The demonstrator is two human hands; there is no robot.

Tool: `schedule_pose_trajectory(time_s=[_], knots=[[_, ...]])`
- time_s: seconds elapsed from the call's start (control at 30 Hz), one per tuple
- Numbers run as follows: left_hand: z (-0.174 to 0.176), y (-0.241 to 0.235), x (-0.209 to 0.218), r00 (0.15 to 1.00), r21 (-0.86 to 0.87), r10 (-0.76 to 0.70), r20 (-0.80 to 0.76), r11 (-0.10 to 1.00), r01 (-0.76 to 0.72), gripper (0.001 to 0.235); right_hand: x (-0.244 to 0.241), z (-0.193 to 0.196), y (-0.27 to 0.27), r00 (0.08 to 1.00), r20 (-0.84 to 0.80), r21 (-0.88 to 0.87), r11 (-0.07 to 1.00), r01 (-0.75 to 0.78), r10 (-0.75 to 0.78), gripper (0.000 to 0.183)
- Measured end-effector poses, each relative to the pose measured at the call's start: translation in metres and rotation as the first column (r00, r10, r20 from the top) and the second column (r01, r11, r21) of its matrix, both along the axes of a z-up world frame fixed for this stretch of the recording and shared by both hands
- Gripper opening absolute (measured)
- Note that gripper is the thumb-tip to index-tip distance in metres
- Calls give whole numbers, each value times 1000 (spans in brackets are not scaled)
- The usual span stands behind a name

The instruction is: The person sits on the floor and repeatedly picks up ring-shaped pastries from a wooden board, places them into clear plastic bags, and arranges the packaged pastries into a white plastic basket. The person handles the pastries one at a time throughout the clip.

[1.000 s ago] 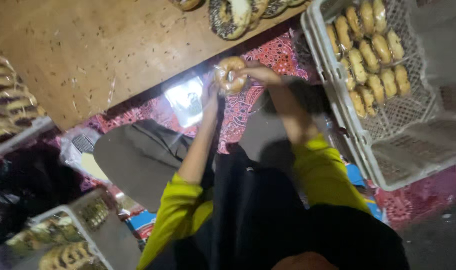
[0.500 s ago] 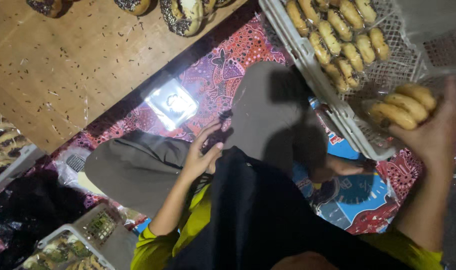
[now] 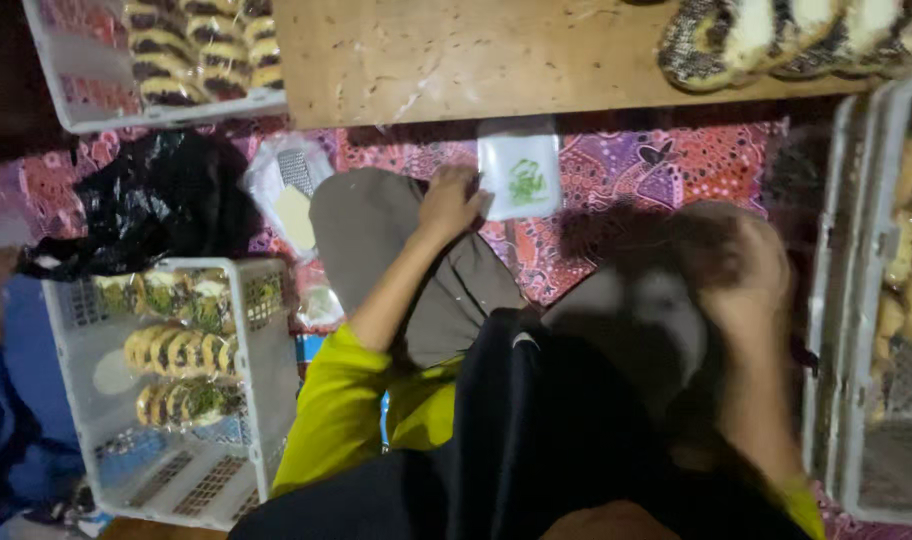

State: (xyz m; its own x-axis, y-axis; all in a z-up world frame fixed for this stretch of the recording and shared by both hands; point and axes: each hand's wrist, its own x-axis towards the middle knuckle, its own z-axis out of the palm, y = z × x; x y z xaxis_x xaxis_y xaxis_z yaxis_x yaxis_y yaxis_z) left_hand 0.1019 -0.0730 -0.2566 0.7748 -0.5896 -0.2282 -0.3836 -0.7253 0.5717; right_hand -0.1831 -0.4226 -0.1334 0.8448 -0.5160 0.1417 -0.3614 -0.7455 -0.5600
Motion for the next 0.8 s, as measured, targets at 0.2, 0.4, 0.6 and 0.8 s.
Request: schedule_pose_trajectory(time_s=[0.2, 0.4, 0.6, 0.8], knots=[[-47, -53, 18, 978, 516, -194, 74, 847, 129, 124, 275, -165, 139, 744, -443, 54, 843, -535, 501, 60], [-59, -53, 16, 991, 463, -136, 17, 879, 112, 122, 309, -170, 114, 438, -496, 373, 639, -672, 750, 57], [20, 7, -47, 867, -716, 487, -100, 570, -403, 106, 239, 20, 141, 648, -62, 773, 447, -450, 759, 63], [46, 89, 40, 192, -132, -203, -960, -276, -952, 47, 389, 61, 143, 720, -30, 454, 651, -608, 693, 70]])
